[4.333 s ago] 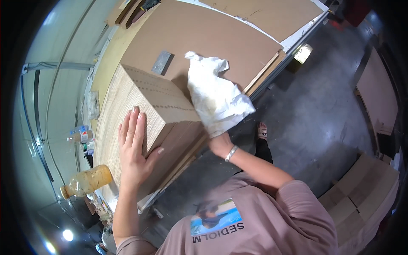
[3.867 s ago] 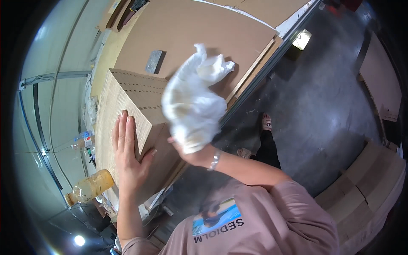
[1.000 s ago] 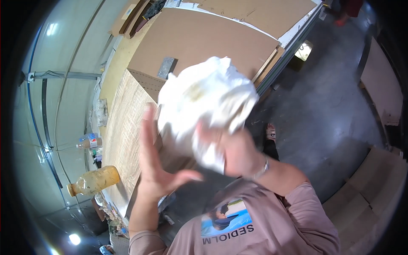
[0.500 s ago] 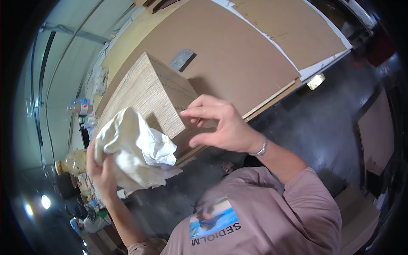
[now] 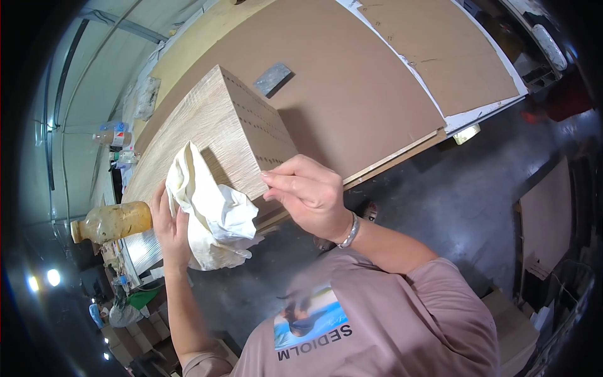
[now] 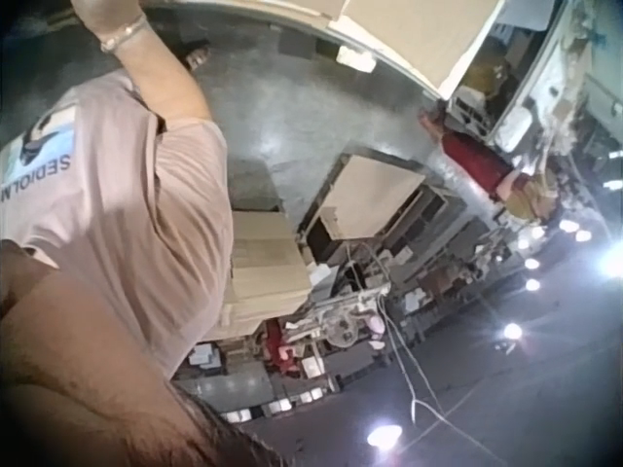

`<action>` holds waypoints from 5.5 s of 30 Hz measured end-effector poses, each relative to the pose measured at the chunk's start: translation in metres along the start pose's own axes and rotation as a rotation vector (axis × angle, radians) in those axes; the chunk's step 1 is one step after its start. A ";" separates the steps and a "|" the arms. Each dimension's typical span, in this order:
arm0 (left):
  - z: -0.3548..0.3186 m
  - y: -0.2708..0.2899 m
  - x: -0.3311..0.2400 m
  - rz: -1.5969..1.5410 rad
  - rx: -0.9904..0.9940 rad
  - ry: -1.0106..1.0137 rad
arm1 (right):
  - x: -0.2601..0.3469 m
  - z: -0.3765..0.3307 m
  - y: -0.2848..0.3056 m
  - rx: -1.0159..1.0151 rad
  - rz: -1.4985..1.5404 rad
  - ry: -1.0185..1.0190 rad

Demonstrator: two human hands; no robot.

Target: The person applies a liquid from a bottle onto a cloth and wipes it onto the surfaces and edges of a wooden furniture component, then uses a small block to sand or polish the edges.

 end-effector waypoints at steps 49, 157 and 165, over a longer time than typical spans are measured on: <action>-0.001 -0.010 -0.029 -0.065 0.207 -0.444 | -0.004 -0.089 0.011 -0.459 -0.387 -0.126; -0.002 -0.016 -0.024 -0.110 0.177 -0.409 | -0.118 -0.111 0.041 -0.114 -0.139 -0.219; -0.001 -0.018 -0.026 -0.059 0.142 -0.412 | -0.100 -0.111 0.038 -0.104 -0.311 -0.108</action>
Point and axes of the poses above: each hand's wrist, its own z-axis towards the middle knuckle, its own y-axis out of the back of the hand, x = y × z, the point moved 9 cm from there along z, towards the middle knuckle, and after that the axes turned 6 degrees about z, right-handed, at the moved point
